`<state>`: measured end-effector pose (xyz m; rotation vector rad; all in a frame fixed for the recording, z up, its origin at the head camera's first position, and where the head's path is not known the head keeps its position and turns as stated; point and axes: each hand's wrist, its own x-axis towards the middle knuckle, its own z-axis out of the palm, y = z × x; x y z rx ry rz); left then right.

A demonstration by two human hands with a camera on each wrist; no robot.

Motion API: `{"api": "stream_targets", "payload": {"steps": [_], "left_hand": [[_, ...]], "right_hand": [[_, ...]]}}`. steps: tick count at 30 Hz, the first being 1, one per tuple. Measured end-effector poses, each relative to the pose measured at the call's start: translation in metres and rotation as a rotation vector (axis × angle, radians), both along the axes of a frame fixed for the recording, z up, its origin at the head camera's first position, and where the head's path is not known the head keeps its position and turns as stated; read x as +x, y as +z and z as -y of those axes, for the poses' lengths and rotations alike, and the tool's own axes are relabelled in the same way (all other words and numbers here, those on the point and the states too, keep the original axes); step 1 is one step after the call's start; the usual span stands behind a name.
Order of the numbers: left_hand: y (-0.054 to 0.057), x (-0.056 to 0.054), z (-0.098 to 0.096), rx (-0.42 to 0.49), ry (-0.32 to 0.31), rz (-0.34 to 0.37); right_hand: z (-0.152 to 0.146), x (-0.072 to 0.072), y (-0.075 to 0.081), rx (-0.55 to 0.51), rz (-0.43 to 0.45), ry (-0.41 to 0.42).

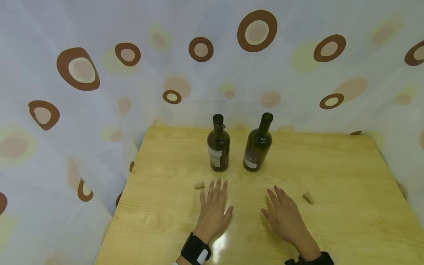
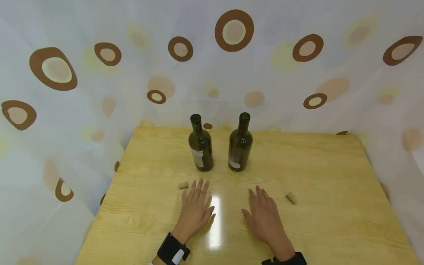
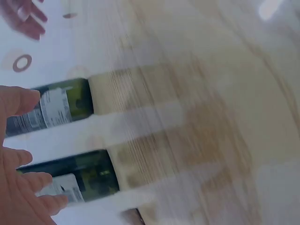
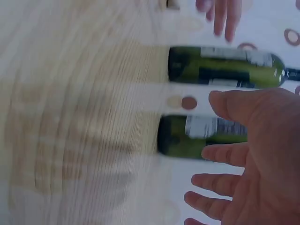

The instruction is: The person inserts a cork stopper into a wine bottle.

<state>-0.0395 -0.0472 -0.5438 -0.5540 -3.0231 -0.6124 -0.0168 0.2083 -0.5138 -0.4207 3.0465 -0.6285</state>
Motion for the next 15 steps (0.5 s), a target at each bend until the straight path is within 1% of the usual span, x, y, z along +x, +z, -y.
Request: {"api": "stream_targets", "payload": {"steps": [2, 5, 7, 8, 11, 13, 15], "left_hand": [[-0.003, -0.004, 0.008, 0.021, 0.026, 0.009], [-0.007, -0.012, 0.020, 0.032, 0.069, 0.011], [-0.011, -0.018, 0.028, 0.037, 0.092, 0.020], [-0.012, -0.020, 0.032, 0.042, 0.102, 0.030], [-0.016, -0.025, 0.041, 0.038, 0.119, 0.056], [-0.018, -0.027, 0.045, 0.031, 0.124, 0.049], [-0.019, -0.031, 0.046, 0.016, 0.129, 0.037]], "right_hand": [[-0.016, -0.005, -0.002, 0.011, 0.006, -0.034], [-0.043, -0.013, -0.006, 0.053, 0.010, -0.100], [-0.059, -0.017, -0.008, 0.083, 0.038, -0.147], [-0.067, -0.019, -0.009, 0.091, 0.067, -0.167], [-0.084, -0.021, -0.013, 0.077, 0.207, -0.234], [-0.092, -0.023, -0.015, 0.063, 0.290, -0.271], [-0.097, -0.026, -0.018, 0.058, 0.335, -0.294]]}}
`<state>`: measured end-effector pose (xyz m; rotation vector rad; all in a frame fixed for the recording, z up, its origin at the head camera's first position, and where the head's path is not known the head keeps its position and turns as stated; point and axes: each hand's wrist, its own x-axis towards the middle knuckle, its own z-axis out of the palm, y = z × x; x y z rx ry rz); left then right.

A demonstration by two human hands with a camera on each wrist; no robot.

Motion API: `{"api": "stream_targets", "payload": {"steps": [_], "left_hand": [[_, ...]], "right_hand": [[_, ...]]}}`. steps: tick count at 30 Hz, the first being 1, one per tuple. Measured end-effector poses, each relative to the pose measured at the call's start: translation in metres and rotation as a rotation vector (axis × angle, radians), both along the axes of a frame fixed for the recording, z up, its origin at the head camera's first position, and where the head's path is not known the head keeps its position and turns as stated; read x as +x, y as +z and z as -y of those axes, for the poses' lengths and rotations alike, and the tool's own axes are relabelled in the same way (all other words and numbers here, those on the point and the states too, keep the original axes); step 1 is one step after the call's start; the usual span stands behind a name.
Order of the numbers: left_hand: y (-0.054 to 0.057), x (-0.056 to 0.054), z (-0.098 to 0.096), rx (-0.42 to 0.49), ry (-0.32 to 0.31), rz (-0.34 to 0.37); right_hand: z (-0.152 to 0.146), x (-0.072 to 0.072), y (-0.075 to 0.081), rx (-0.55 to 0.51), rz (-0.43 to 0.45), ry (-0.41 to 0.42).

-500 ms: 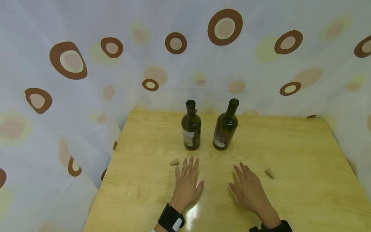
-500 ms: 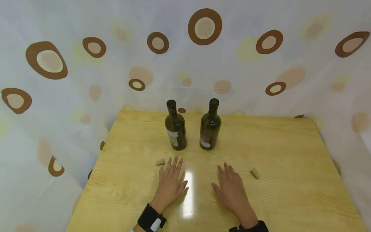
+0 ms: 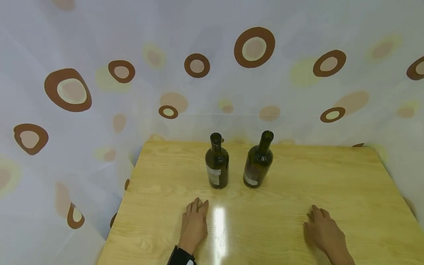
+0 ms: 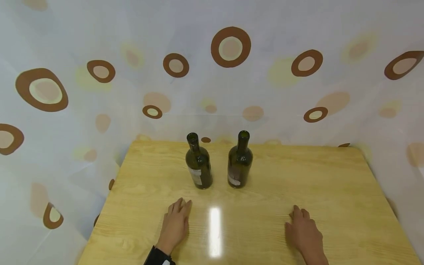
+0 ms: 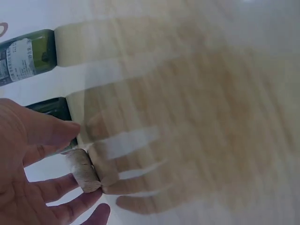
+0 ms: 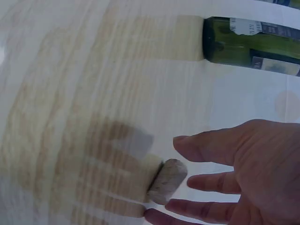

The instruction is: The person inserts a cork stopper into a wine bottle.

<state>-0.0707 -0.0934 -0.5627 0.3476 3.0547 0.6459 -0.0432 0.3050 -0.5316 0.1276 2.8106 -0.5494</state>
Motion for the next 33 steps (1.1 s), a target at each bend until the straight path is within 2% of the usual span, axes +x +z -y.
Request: {"api": "stream_targets", "payload": {"steps": [4, 8, 13, 16, 21, 28, 33], "left_hand": [[-0.003, 0.004, 0.000, -0.016, 0.014, -0.044], [-0.004, 0.003, -0.002, 0.025, 0.016, -0.083], [-0.005, 0.000, -0.006, 0.073, 0.006, -0.056], [-0.004, -0.004, -0.007, 0.079, -0.003, -0.052], [-0.004, -0.010, -0.008, 0.053, -0.028, -0.084], [-0.006, -0.015, -0.006, 0.037, -0.038, -0.168], [-0.006, -0.018, -0.007, 0.047, -0.025, -0.158]], "right_hand": [[-0.004, 0.006, -0.005, 0.036, -0.019, -0.008], [-0.005, 0.007, -0.009, 0.049, -0.079, -0.034], [-0.001, 0.002, -0.008, 0.044, -0.114, -0.034], [0.005, -0.002, -0.001, 0.039, -0.173, -0.020], [0.021, -0.012, 0.024, -0.003, -0.303, 0.004], [0.051, -0.028, 0.067, -0.053, -0.577, 0.053], [0.070, -0.036, 0.099, -0.094, -0.668, 0.079]]}}
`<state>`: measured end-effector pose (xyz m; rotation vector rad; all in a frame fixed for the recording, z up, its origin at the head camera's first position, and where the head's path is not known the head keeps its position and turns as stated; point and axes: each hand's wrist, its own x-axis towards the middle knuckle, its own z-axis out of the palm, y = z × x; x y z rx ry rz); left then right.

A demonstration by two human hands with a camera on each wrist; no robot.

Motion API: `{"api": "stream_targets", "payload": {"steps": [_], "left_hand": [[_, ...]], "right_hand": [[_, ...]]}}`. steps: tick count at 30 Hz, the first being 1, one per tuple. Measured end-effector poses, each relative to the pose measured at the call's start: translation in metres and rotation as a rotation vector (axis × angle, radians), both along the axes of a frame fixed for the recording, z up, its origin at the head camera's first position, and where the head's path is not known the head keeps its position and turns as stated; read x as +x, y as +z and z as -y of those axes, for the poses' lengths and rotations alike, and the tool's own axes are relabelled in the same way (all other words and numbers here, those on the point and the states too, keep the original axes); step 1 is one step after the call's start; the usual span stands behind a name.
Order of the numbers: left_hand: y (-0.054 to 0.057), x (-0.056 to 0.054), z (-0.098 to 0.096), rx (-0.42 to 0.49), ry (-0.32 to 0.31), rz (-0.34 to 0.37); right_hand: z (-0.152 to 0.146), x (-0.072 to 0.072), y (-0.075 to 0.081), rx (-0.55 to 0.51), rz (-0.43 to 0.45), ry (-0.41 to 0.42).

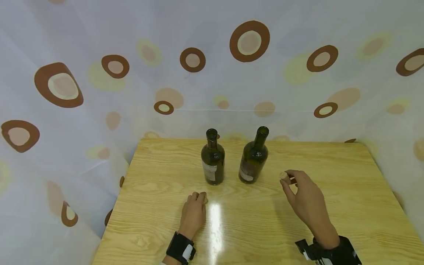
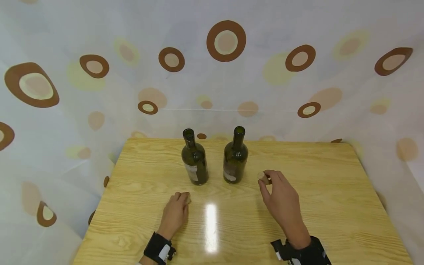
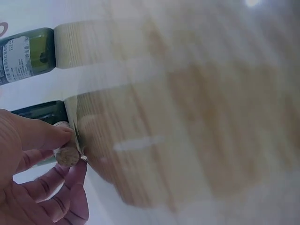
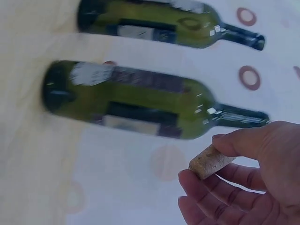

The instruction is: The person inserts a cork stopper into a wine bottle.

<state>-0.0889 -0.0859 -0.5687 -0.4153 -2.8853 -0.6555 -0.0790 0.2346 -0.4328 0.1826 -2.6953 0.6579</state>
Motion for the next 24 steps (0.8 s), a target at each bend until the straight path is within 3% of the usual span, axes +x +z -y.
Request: {"api": "stream_targets", "payload": {"steps": [5, 9, 13, 17, 21, 24], "left_hand": [[0.008, -0.003, -0.003, -0.007, 0.022, 0.037], [0.027, -0.007, -0.012, -0.007, 0.000, 0.010], [0.054, -0.015, -0.032, -0.006, -0.085, -0.081], [0.076, -0.027, -0.057, 0.067, -0.199, -0.161], [0.089, -0.047, -0.083, 0.175, -0.289, -0.167], [0.095, -0.066, -0.103, 0.241, -0.323, -0.128]], "right_hand": [[0.014, -0.007, 0.026, -0.038, -0.073, 0.052], [0.020, -0.010, 0.040, -0.048, -0.113, 0.076], [0.023, -0.005, 0.053, -0.052, -0.124, 0.077], [0.025, 0.003, 0.064, -0.062, -0.134, 0.073], [0.026, 0.008, 0.071, -0.077, -0.150, 0.085], [0.027, 0.012, 0.073, -0.096, -0.160, 0.096]]}}
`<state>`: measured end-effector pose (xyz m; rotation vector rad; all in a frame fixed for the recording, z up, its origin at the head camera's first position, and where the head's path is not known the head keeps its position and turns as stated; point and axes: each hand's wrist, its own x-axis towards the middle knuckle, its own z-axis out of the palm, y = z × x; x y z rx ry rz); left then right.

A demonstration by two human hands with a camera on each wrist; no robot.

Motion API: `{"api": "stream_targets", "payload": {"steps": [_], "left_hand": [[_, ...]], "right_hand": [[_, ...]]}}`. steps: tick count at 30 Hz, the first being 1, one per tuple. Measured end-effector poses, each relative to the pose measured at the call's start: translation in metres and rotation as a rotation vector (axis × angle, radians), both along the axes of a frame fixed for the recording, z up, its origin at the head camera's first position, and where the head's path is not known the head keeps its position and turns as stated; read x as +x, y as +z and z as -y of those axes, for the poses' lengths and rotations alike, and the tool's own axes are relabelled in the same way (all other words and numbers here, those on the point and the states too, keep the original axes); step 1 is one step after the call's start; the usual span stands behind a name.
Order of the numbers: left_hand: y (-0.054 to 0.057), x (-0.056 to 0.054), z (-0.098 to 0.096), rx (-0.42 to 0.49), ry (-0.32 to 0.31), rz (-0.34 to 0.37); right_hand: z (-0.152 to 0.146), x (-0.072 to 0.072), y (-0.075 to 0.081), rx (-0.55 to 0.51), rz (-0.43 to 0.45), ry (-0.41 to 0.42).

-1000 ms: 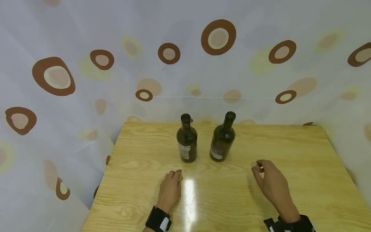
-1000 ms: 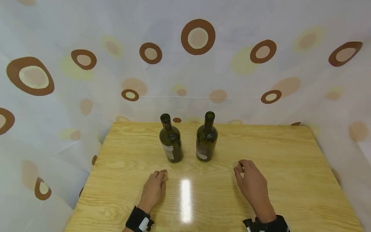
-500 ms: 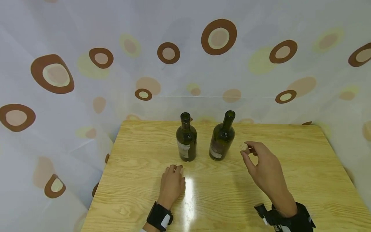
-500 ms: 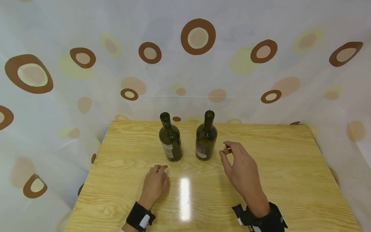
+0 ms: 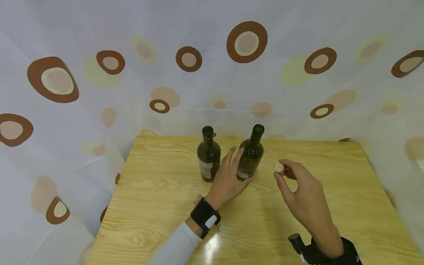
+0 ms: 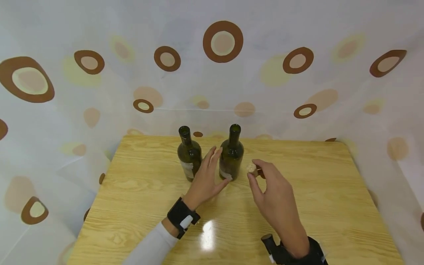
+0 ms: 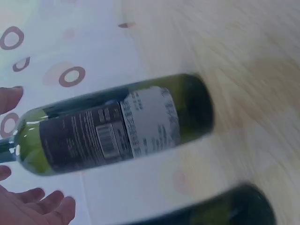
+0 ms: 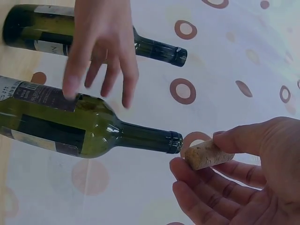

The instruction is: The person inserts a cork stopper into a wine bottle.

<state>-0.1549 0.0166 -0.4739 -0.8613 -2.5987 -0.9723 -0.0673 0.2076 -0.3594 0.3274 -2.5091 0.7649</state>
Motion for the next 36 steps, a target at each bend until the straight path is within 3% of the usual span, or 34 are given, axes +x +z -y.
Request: {"api": "stream_targets", "payload": {"steps": [4, 8, 13, 20, 36], "left_hand": [[0.005, -0.022, -0.019, 0.100, -0.026, 0.127], [0.006, -0.035, -0.025, 0.178, -0.030, 0.251], [0.001, -0.042, -0.028, 0.215, -0.051, 0.290], [-0.005, -0.039, -0.034, 0.224, -0.072, 0.264], [-0.004, -0.013, -0.028, 0.131, -0.148, 0.217]], "right_hand": [[-0.001, 0.004, 0.001, -0.007, -0.002, 0.009], [0.000, 0.008, -0.001, 0.009, 0.000, 0.019], [0.000, 0.013, -0.004, 0.020, -0.017, 0.027], [-0.002, 0.016, -0.005, 0.028, -0.048, 0.041], [0.008, 0.006, 0.009, 0.057, -0.098, 0.057]]}}
